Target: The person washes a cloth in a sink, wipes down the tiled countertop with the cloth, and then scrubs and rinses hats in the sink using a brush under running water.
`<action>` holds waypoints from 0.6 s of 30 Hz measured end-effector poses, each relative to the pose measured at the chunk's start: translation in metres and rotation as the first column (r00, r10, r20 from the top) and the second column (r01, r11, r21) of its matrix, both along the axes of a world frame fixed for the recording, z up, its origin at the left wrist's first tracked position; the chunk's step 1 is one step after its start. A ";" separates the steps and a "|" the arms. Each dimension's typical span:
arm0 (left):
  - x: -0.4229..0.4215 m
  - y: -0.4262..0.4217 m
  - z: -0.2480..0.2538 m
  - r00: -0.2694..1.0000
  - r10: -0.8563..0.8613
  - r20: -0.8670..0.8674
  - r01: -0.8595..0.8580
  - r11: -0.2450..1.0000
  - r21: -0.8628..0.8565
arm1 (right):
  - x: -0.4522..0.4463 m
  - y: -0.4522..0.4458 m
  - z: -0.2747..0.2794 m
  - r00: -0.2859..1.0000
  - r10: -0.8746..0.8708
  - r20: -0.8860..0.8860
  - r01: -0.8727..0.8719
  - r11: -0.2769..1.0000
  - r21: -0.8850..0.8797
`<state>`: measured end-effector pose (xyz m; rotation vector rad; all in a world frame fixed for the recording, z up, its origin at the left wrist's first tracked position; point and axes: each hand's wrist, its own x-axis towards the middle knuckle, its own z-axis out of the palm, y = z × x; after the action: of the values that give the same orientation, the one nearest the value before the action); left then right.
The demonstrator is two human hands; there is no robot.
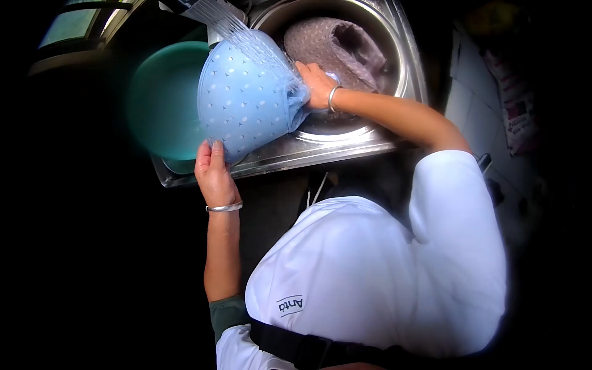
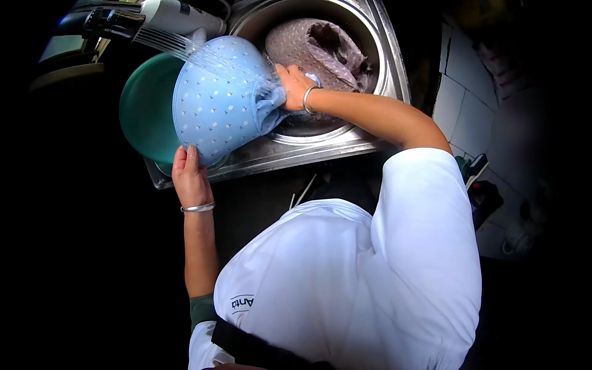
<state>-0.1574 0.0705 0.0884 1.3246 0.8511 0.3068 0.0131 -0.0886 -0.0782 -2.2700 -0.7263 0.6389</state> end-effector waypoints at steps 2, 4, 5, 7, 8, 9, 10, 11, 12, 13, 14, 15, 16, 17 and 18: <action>-0.002 -0.005 0.004 1.000 0.014 0.006 -0.014 1.000 0.022 | -0.027 -0.007 -0.020 0.968 0.025 0.251 -0.028 1.000 0.008; -0.010 -0.018 0.000 1.000 0.001 0.012 -0.002 0.997 0.078 | -0.041 -0.005 -0.021 0.947 0.077 0.313 -0.049 0.994 -0.098; -0.013 -0.024 -0.007 1.000 -0.016 -0.001 0.016 0.997 0.073 | -0.038 -0.002 -0.037 0.963 0.099 0.250 -0.070 0.990 -0.122; -0.007 -0.045 -0.009 0.994 -0.097 -0.047 0.103 0.986 0.128 | -0.026 0.007 -0.067 0.984 0.142 0.104 -0.123 0.978 -0.166; -0.006 -0.053 -0.012 0.984 -0.160 -0.072 0.171 0.969 0.176 | -0.025 0.005 -0.071 0.988 -0.055 -0.147 0.054 0.999 -0.009; -0.002 -0.061 -0.012 0.976 -0.203 -0.079 0.216 0.944 0.249 | -0.020 0.004 -0.061 0.892 -0.192 -0.410 0.250 0.964 0.094; 0.004 -0.066 -0.011 0.968 -0.234 -0.085 0.249 0.912 0.327 | -0.016 0.010 -0.087 0.935 -0.139 -0.326 0.186 0.975 0.119; 0.007 -0.066 -0.009 0.968 -0.235 -0.090 0.252 0.906 0.339 | -0.012 0.017 -0.111 0.968 -0.088 -0.234 0.123 0.983 0.137; 0.007 -0.060 -0.015 0.972 -0.217 -0.095 0.237 0.909 0.343 | -0.009 0.023 -0.135 0.990 -0.043 -0.137 0.063 0.987 0.149; 0.008 -0.050 -0.012 0.980 -0.189 -0.068 0.201 0.926 0.319 | -0.012 0.019 -0.118 0.962 0.150 0.226 -0.155 0.988 0.003; 0.008 -0.043 -0.006 0.986 -0.162 -0.043 0.168 0.942 0.290 | -0.016 0.014 -0.101 0.771 0.355 0.529 -0.295 0.935 -0.198; 0.006 -0.034 0.006 0.991 -0.135 -0.021 0.136 0.950 0.283 | -0.018 0.010 -0.082 0.876 0.301 0.378 -0.264 0.953 -0.146; 0.006 -0.026 0.016 0.993 -0.114 0.005 0.108 0.955 0.274 | -0.017 0.005 -0.063 0.948 0.239 0.211 -0.221 0.969 -0.109; 0.004 -0.020 0.018 0.996 -0.059 0.072 0.040 0.970 0.242 | -0.013 -0.004 -0.059 0.975 0.211 0.073 -0.208 0.977 -0.043; 0.005 -0.020 0.023 0.995 -0.027 0.096 0.009 0.983 0.182 | -0.009 -0.014 -0.055 0.982 0.179 -0.067 -0.178 0.984 0.016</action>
<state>-0.1523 0.0501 0.1109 1.4730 0.7416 0.4395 0.0038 -0.1024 -0.1333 -2.1786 -0.9046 0.7908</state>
